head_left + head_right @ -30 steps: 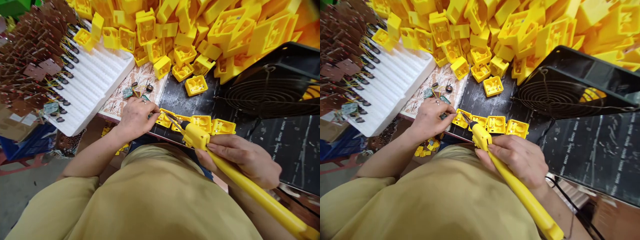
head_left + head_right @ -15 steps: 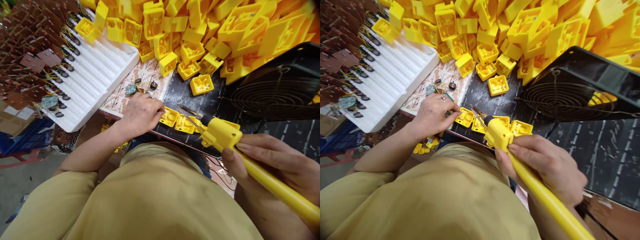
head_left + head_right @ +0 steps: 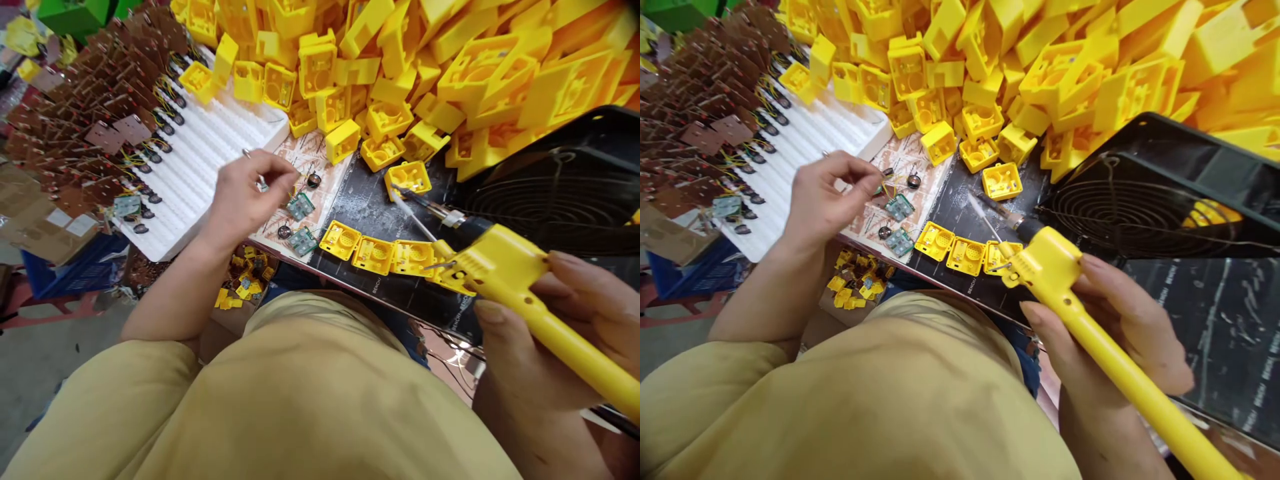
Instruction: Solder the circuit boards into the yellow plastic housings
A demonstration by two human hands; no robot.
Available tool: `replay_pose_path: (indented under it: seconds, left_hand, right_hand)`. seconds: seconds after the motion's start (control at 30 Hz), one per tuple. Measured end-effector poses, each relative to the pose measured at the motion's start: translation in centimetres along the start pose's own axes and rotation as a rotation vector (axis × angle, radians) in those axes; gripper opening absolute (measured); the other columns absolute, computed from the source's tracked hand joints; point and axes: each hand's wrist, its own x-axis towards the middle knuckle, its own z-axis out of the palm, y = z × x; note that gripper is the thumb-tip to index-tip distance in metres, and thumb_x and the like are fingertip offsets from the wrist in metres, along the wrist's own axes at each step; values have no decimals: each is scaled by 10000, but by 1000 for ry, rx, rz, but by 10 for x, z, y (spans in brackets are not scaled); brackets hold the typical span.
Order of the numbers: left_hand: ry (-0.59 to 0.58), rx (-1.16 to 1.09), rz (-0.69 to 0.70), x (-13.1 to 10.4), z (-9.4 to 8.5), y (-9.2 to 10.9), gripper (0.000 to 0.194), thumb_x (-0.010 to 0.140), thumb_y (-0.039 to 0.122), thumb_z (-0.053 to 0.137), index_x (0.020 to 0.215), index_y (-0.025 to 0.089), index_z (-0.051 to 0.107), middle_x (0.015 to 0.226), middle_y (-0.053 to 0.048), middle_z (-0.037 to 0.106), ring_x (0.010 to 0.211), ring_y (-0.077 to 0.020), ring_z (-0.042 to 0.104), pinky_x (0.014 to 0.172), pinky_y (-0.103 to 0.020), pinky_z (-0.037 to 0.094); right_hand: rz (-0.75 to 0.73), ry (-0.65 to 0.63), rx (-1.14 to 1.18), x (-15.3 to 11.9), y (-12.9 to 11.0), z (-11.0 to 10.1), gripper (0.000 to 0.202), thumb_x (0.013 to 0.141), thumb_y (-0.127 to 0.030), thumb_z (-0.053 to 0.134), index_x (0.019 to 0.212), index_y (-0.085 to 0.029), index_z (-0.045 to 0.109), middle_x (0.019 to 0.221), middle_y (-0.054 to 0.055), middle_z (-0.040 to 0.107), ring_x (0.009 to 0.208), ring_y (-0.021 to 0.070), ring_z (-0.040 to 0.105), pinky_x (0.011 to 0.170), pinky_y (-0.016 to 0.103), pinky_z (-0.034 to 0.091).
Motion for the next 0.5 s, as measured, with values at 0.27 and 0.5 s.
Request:
replay_pose_path:
  seconds: [0.27, 0.5]
  left_hand:
    - [-45, -203, -63, 38, 8, -41, 450, 774, 642, 731, 732, 196, 691, 722, 8, 684, 733, -140, 599, 791, -376, 544]
    - [193, -583, -15, 85, -39, -14, 597, 631, 704, 824, 756, 180, 567, 962, 38, 704, 1001, -123, 634, 873, -302, 538]
  right_hand:
    - [36, -71, -54, -3, -8, -5, 647, 627, -242, 916, 1233, -313, 701, 994, 37, 748, 783, 184, 680, 616, 277, 552]
    - [-76, 10, -91, -3, 0, -6, 624, 605, -240, 921, 1191, -320, 723, 929, 41, 759, 619, 143, 627, 450, 230, 462]
